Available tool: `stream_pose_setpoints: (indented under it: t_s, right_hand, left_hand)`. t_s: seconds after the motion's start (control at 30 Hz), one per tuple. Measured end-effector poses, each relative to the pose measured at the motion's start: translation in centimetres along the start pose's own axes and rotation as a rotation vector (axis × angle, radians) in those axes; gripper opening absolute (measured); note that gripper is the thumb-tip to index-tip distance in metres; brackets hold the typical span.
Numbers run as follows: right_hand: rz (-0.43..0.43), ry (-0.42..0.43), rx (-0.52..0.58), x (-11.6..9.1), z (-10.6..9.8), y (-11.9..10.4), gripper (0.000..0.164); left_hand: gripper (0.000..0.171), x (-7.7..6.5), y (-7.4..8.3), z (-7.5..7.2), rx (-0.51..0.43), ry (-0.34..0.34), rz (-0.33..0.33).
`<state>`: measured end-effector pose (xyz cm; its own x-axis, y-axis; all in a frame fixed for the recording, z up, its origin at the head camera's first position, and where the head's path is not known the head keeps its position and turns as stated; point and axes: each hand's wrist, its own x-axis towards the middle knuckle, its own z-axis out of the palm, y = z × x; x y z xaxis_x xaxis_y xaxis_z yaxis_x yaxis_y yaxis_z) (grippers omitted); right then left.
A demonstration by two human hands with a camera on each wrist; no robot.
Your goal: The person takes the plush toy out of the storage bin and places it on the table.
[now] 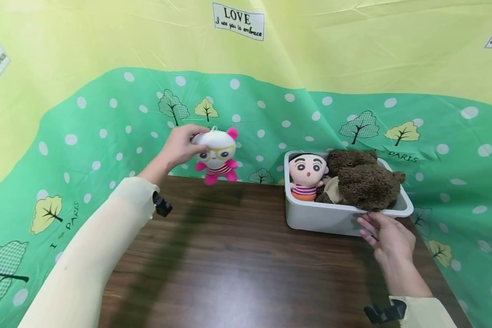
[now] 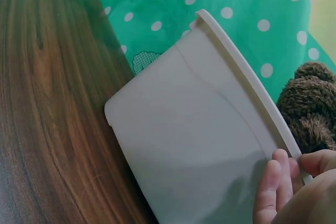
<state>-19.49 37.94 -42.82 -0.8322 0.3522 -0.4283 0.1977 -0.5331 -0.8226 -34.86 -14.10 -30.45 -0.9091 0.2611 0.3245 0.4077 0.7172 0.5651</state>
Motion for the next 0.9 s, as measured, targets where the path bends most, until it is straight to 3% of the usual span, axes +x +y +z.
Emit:
stream_pose_setpoints:
  t_s: [0.23, 0.5, 0.7, 0.9]
  right_hand:
    - [-0.021, 0.006, -0.007, 0.0, -0.1, 0.1, 0.005]
    - [-0.05, -0.008, -0.011, -0.2, -0.4, 0.3, 0.006]
    - [-0.074, 0.007, -0.021, -0.3, -0.5, 0.5, 0.007]
    - [-0.064, 0.021, -0.047, -0.5, -0.4, 0.3, 0.006]
  left_hand:
    - [0.052, -1.2, -6.2, -0.3, 0.08, -0.065, -0.124]
    - [0.049, -1.9, -11.3, -0.4, 0.11, -0.083, -0.204]
    - [0.052, -1.9, -14.1, 0.0, 0.117, -0.08, -0.239]
    - [0.052, -1.9, -15.3, 0.4, 0.128, -0.079, -0.281]
